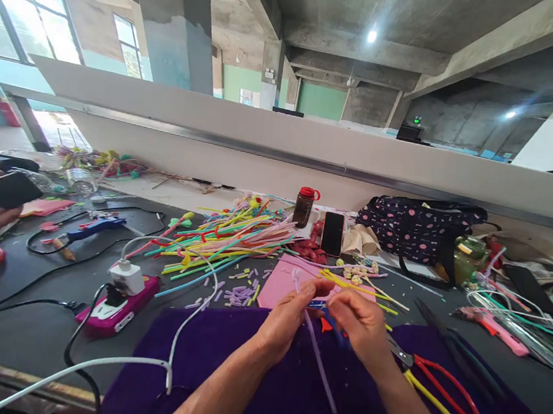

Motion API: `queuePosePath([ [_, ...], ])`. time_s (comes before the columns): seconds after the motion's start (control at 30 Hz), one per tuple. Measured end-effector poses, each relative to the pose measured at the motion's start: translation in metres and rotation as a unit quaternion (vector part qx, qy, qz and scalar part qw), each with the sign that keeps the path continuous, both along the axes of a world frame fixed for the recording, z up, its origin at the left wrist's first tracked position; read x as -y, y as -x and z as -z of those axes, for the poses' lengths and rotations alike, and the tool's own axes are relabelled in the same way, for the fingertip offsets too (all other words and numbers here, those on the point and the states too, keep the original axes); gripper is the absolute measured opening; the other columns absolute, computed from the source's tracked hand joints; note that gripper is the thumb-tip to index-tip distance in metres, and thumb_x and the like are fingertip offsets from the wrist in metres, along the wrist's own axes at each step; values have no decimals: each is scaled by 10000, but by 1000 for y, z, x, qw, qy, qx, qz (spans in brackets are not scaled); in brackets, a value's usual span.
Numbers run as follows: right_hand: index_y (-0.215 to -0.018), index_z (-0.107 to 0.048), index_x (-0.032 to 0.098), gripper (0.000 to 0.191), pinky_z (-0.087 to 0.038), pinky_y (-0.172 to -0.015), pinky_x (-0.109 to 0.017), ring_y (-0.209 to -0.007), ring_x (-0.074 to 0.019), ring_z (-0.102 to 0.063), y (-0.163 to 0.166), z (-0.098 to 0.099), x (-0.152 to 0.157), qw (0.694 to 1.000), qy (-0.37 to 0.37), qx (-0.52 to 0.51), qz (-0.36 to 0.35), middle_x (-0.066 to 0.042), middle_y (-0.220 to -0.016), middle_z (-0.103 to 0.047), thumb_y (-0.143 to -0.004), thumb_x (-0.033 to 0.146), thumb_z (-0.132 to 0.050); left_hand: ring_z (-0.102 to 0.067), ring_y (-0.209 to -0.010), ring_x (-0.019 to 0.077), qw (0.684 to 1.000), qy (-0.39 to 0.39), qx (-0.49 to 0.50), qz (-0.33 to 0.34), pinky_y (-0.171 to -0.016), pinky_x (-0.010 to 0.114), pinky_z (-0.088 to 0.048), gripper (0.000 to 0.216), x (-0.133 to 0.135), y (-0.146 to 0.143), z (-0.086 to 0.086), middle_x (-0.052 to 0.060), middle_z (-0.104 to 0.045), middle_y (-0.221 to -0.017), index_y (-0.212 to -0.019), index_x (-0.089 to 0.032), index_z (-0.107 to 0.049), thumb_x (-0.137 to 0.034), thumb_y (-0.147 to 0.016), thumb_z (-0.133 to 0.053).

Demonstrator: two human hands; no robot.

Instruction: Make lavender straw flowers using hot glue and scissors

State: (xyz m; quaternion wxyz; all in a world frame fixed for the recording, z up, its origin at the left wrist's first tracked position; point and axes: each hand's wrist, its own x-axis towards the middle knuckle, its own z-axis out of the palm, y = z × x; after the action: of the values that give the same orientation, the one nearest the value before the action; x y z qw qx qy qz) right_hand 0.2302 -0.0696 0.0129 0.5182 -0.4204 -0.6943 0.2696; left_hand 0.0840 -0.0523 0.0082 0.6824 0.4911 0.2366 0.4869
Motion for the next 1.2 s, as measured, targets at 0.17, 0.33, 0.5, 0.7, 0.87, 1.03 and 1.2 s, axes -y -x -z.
queuePosePath([
  [0.17, -832, -619, 169, 89, -422, -618, -237, -675, -147, -561, 17, 8, 2, 996, 12, 70, -45, -16, -758, -633, -755, 210, -602, -486, -1102, 229, 999, -10, -31, -7, -947, 333, -336, 356, 2, -3, 4, 64, -602, -1139, -1062, -191, -629, -396, -851, -427],
  [0.33, -760, -597, 165, 101, -392, -554, -211, -596, -118, -511, 16, 17, -3, 998, 24, 46, -21, 11, -651, -578, -810, 209, -522, -551, -964, 199, 1000, 6, -26, 15, -850, 297, -387, 339, 3, -5, 6, 60, -638, -1011, -1051, -183, -622, -393, -809, -511],
  [0.5, -770, -578, 166, 140, -339, -450, -194, -478, -90, -438, 11, 16, -4, 997, 64, 16, -36, 34, -586, -509, -827, 273, -509, -534, -619, 100, 997, 49, 1, -64, -595, 215, -392, 265, -3, -1, 4, 15, -613, -750, -874, -155, -643, -351, -697, -659],
  [0.7, -758, -565, 169, 152, -345, -438, -190, -462, -84, -440, 12, 13, -3, 996, 73, -3, -49, 36, -579, -505, -829, 290, -507, -408, -451, 47, 995, 59, -5, -79, -417, 176, -244, 222, -7, 5, -1, -19, -509, -539, -675, -121, -625, -337, -680, -673],
  [0.87, -802, -590, 173, 135, -357, -450, -202, -477, -92, -461, 8, 9, -3, 993, 94, -8, -67, 22, -622, -548, -819, 290, -523, -429, -458, 62, 996, 62, -6, -69, -404, 178, -261, 225, -8, 5, -1, -2, -549, -552, -731, -117, -650, -328, -661, -688],
  [1.03, -845, -612, 173, 160, -378, -470, -209, -494, -101, -486, -5, -1, -2, 994, 78, -75, 14, 17, -618, -574, -781, 316, -582, -424, -474, 63, 996, 41, -42, -62, -411, 179, -264, 202, -7, 4, -1, 13, -594, -602, -689, -126, -641, -318, -656, -693],
  [1.2, -826, -614, 169, 179, -360, -437, -197, -471, -89, -489, -9, -5, -2, 987, 77, -136, 43, 6, -664, -613, -784, 338, -574, -372, -429, 49, 993, 11, -100, -53, -414, 186, -238, 192, -5, 1, -1, -25, -549, -535, -660, -141, -630, -324, -659, -691],
])
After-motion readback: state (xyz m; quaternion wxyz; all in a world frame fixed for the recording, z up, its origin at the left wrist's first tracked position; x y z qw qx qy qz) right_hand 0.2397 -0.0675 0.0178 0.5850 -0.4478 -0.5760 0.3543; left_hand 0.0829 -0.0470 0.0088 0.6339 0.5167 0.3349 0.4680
